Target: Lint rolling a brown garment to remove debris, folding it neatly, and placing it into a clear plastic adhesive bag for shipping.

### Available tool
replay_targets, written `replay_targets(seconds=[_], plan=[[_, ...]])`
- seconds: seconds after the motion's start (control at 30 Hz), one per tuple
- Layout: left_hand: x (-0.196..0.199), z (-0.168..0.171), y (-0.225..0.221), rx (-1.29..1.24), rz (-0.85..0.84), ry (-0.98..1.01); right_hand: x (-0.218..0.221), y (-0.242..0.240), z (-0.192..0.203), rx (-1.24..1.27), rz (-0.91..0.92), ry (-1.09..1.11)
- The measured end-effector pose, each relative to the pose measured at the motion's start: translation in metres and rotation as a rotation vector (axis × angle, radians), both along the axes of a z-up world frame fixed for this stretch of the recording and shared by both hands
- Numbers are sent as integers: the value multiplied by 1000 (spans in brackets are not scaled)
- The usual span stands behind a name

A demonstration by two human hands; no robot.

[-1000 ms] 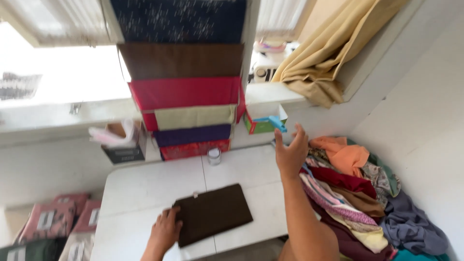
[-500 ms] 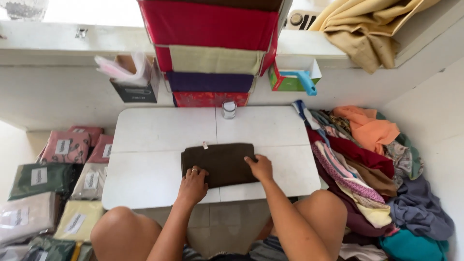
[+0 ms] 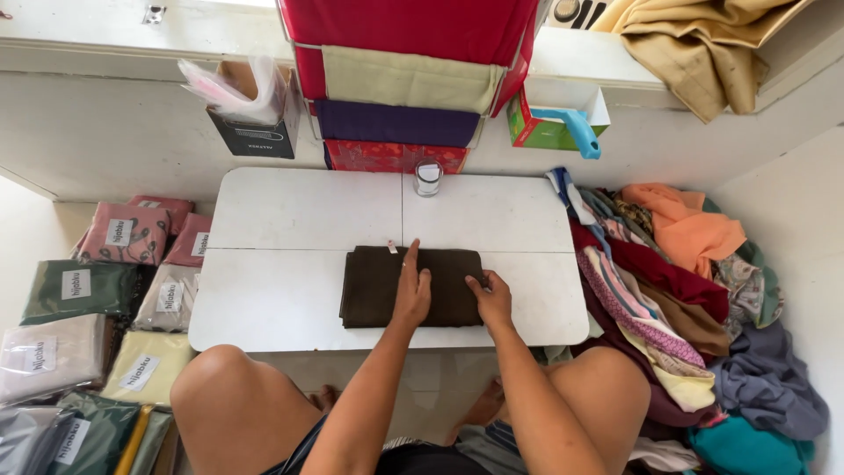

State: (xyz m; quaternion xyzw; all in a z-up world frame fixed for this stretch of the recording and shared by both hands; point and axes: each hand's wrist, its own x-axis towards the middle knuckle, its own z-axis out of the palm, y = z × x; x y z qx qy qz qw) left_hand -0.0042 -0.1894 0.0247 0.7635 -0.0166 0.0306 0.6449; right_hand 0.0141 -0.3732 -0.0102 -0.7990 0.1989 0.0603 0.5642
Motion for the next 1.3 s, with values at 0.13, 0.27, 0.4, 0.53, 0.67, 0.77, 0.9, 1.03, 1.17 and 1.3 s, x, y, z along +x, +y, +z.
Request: replay_targets(seconds=[0.13,0.27,0.4,0.53,0.67,0.77,0.9,1.03,1.17,1.3], plan=[[1,-19,-22,68,-53,50,1,-8,14,16,-38,-36],[-5,-4,-30,16,-52,-4,9,-14,42,-33,-34,-82],[-12,-10,-23,-235,7,51,17,-2,55,-155,97,-108],[-11,-8,18,-747,44,503,20,48,30,-219,246,-179],[-13,26,57,-809,-5,650,-1,113,49,-230,339,-171],[-9,1,75,-621,83,724,-11,126,50,65,418,-59],[-5,-54,80,-155,184,477,-13,103,32,-22,370,-142],[-17,-41,77,88,287,351,-18,82,31,-124,276,-153],[-25,-34,77,169,337,280,-26,87,28,-127,311,-178],[-26,-24,81,374,317,199,-31,93,33,-325,431,-258]])
